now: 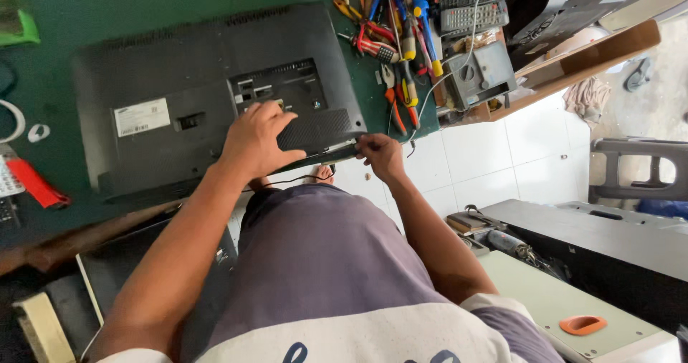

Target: The person uses a screwdriver to remove screws from the back panel of a television set. After removing the screws, the person lifts off the back cover to reveal the internal circuit boards and components. The person then peels off a protective plastic film from the inside of the removed cover.

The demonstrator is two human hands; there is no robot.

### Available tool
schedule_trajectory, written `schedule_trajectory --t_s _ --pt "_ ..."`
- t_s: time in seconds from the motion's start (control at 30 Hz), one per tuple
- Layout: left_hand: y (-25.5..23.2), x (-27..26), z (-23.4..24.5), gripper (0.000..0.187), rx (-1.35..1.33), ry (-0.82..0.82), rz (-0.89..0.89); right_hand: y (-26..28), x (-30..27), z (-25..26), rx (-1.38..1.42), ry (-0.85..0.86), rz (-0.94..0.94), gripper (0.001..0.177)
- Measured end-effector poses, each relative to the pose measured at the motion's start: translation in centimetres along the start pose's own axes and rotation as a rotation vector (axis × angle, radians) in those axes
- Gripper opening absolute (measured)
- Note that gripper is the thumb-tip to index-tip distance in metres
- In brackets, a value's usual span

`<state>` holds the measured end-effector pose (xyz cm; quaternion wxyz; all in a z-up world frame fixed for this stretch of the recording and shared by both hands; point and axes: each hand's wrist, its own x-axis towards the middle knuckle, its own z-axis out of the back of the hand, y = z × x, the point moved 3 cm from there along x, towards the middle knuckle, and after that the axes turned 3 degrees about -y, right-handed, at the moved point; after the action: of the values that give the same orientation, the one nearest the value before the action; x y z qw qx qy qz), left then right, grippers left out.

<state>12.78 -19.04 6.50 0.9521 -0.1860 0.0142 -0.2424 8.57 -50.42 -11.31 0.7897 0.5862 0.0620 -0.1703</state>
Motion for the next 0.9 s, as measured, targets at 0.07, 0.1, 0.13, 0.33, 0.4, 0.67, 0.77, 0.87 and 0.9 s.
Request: schedule_trajectory --t_s 0.07,0.1,0.13,0.33,0.4,0.67,0.77,0.87,0.9 --pt "-0.2 1.9 2.5 0.075 -0.033 0.029 0.009 2.0 0.6 0.2 0.001 -0.004 0.058 0.018" --pt "-0.4 1.7 3.0 0.074 -0.029 0.092 0.015 2.3 0.2 0.3 -0.005 -0.002 0.034 0.015" --pt "-0.6 1.5 3.4 0.074 -0.026 0.155 0.020 2.5 -0.2 0.3 -0.011 0.001 0.010 0.011" --pt "-0.3 2.0 4.7 0.080 0.013 0.201 0.027 4.5 -1.0 0.7 0.266 -0.146 -0.079 0.025" --pt "-0.4 2.6 6.5 0.075 0.018 0.183 0.037 9.9 -1.6 0.6 0.442 -0.104 -0.155 0.041" --pt "0.1 6.2 14.0 0.065 -0.099 0.161 0.024 23.0 0.2 1.8 0.206 0.298 0.602 0.093" --pt "1.3 8.4 15.7 0.069 -0.123 0.220 0.076 27.9 0.9 1.0 -0.224 0.153 0.968 0.099" --pt "1.8 10.6 18.6 0.075 -0.124 0.222 0.074 30.0 2.4 0.5 -0.263 0.044 1.047 0.074" --pt "1.8 11.1 19.9 0.073 -0.115 0.296 0.133 30.6 2.9 0.4 -0.326 0.008 0.979 0.067"
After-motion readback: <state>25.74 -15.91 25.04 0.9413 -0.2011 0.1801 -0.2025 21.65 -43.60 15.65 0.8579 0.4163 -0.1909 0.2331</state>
